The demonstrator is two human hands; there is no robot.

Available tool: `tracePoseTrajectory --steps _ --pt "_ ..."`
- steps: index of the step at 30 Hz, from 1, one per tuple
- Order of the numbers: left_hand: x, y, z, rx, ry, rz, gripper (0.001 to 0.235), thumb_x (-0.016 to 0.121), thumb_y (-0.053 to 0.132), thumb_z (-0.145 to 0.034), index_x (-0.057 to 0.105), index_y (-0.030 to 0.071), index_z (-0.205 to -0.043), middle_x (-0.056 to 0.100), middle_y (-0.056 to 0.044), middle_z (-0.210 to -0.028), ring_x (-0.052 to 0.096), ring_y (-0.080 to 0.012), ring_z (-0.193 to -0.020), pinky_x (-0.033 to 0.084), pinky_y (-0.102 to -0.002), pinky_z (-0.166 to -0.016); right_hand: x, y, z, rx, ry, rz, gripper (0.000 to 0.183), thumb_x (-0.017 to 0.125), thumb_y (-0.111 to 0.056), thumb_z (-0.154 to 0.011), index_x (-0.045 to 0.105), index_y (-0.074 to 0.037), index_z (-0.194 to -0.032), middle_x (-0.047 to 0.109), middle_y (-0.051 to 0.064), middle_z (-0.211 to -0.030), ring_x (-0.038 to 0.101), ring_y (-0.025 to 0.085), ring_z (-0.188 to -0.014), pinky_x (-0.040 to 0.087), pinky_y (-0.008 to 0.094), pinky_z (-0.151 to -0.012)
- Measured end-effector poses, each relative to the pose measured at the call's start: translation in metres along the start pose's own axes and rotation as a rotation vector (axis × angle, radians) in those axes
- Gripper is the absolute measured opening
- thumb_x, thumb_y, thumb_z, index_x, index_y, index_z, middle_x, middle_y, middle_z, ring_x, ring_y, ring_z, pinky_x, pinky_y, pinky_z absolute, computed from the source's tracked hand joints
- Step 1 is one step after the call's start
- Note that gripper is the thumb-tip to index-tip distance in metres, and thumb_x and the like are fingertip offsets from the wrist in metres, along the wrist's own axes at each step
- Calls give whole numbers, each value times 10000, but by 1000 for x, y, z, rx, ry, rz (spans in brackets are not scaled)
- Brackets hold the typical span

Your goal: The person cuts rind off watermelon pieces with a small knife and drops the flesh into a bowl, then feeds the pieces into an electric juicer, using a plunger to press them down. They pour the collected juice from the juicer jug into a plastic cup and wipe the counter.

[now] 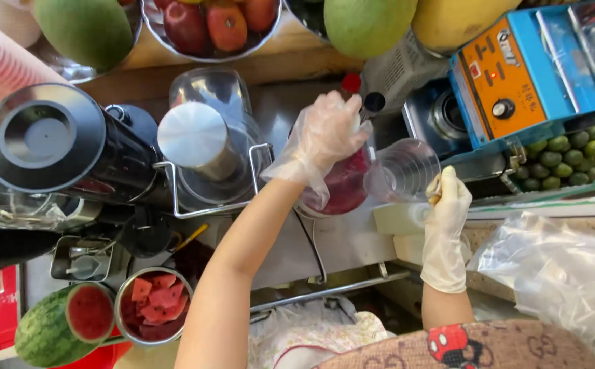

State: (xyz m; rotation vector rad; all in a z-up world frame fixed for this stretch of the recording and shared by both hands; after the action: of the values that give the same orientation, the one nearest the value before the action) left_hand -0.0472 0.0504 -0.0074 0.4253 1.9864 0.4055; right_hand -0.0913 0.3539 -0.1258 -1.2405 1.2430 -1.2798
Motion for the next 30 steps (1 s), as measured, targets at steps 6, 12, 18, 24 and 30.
tracePoseTrajectory --steps 6,12,18,24,30 --pt "3 18 86 -43 384 399 500 755 256 -988 547 73 -1404 623 -170 -1293 661 -358 -1157 564 -405 -1005 16 -19 19 -33 -149 -299 468 537 -454 -1125 508 -115 -804 477 0 -697 407 112 -621 319 291 -605" --pt "-141 42 236 -81 337 725 896 767 292 -867 278 0 -1557 468 -231 -1442 574 -375 -1252 543 -400 -989 116 -41 146 -299 -565 -288 532 551 -551 -1118 482 -92 -858 484 21 -711 384 98 -633 299 230 -616" --pt "-166 -22 439 -857 853 813 513 560 14 -1053 443 22 -1552 621 -98 -1341 622 -124 -1038 545 -269 -899 251 -55 311 -694 -1361 -12 354 616 -390 -1046 609 -39 -1086 696 137 -1050 667 205 -971 498 329 -845" --pt "-275 -204 705 -943 1209 622 338 521 -78 -1060 570 4 -1385 625 -72 -1163 618 -113 -895 542 -253 -814 301 -15 401 -249 -1695 143 455 700 -136 -922 602 2 -1345 663 162 -1239 717 206 -1041 577 308 -891" --pt "-277 -365 718 -1109 779 439 345 587 47 -888 652 64 -1226 693 -68 -1079 670 -178 -893 563 -315 -757 276 13 417 -68 -1438 432 389 704 -17 -873 681 -22 -1262 751 98 -1045 748 164 -913 584 284 -838"
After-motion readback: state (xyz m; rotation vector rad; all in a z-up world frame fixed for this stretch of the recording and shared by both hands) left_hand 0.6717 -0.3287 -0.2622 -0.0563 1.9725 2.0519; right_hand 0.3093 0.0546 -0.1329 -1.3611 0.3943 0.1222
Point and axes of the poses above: each hand's wrist, its own z-axis away from the middle knuckle, its own x-axis out of the palm, y = z × x, the point moved 1 cm from there along -z, towards the middle knuckle
